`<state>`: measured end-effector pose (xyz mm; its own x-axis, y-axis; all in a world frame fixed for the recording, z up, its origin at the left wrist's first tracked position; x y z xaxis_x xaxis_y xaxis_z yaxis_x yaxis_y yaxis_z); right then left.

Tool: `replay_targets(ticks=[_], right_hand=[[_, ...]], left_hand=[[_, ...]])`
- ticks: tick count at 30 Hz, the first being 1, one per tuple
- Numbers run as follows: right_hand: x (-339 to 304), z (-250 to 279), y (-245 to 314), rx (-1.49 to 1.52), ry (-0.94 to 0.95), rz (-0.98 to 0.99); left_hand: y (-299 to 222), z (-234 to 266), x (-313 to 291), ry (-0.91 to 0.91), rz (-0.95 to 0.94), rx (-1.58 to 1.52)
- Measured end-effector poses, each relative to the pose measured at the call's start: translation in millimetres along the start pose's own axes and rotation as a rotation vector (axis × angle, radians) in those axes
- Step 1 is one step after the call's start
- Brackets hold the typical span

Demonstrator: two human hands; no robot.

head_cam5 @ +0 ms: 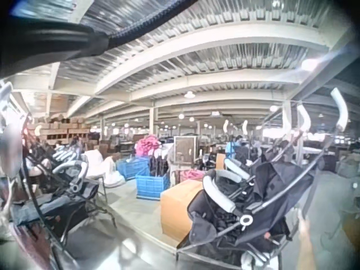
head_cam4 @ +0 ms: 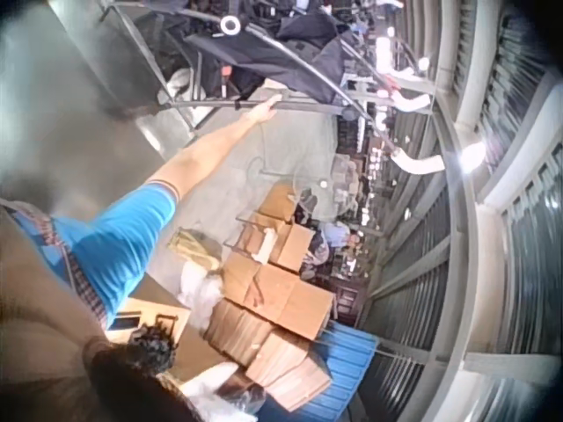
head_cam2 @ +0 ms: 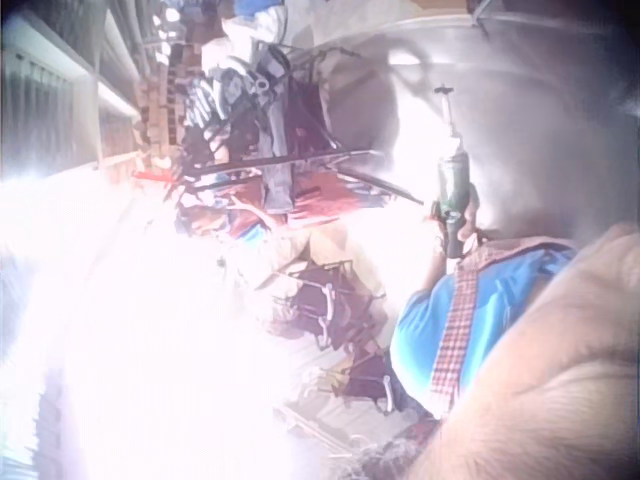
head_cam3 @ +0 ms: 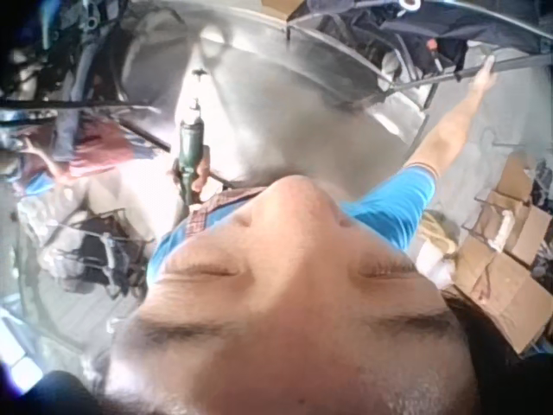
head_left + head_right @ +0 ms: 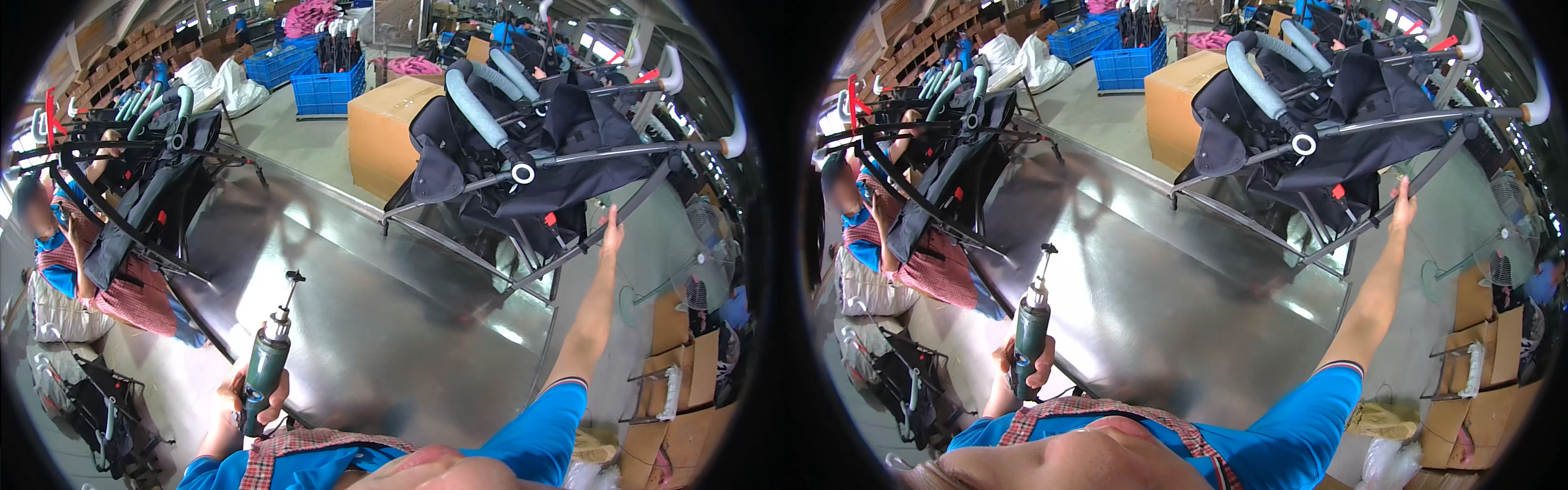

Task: The person uses a corded electric screwdriver to fasten screws into the frame and fabric of a black stroller on a metal workbench. The person repeatedly picks up screws, positions the tool, and drives screws into multiple locations on the stroller while another worker performs similar tasks nearby.

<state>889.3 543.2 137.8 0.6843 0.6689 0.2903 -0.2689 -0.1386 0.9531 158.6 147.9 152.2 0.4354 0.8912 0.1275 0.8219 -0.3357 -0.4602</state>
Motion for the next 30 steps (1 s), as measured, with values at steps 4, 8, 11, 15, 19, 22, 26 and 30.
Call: replay_targets(ticks=[4, 8, 11, 15, 19, 22, 26, 30], right_hand=[[-63, 7, 37, -0.122, 0.117, 0.219], [-216, -20, 99, -0.107, 0.186, 0.286], [-320, -38, 144, -0.235, 0.162, 0.319], [-447, -78, 202, -0.294, 0.284, 0.646], [-553, -136, 269, -0.230, 0.381, 0.706], [-614, -156, 281, -0.168, 0.675, 0.718], [-653, -136, 237, -0.822, 1.056, 0.836], [-670, -93, 177, -1.192, 0.801, 0.784]], left_hand=[[12, -8, 28, -0.007, -0.026, -0.029], [13, 4, 31, 0.089, 0.014, -0.051], [2, 15, 7, 0.171, 0.017, -0.108], [-24, 41, -40, 0.240, 0.063, -0.101], [-56, 29, -85, 0.353, 0.025, -0.137], [-76, 12, -125, 0.378, -0.003, -0.164], [-104, 23, -176, 0.337, -0.064, -0.094], [-113, 30, -203, 0.366, -0.092, -0.083]])
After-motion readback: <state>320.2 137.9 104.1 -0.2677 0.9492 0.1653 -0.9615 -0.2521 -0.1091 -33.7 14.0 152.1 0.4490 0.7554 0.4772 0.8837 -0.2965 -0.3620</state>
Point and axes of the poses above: each hand's wrist, its own x-axis towards the middle knuckle, its own z-axis out of the back of the hand, y = z × x, the point moved 6 cm from there along x, towards the middle knuckle, and after that the axes turned 6 degrees about -x, right-handed, at the moved point
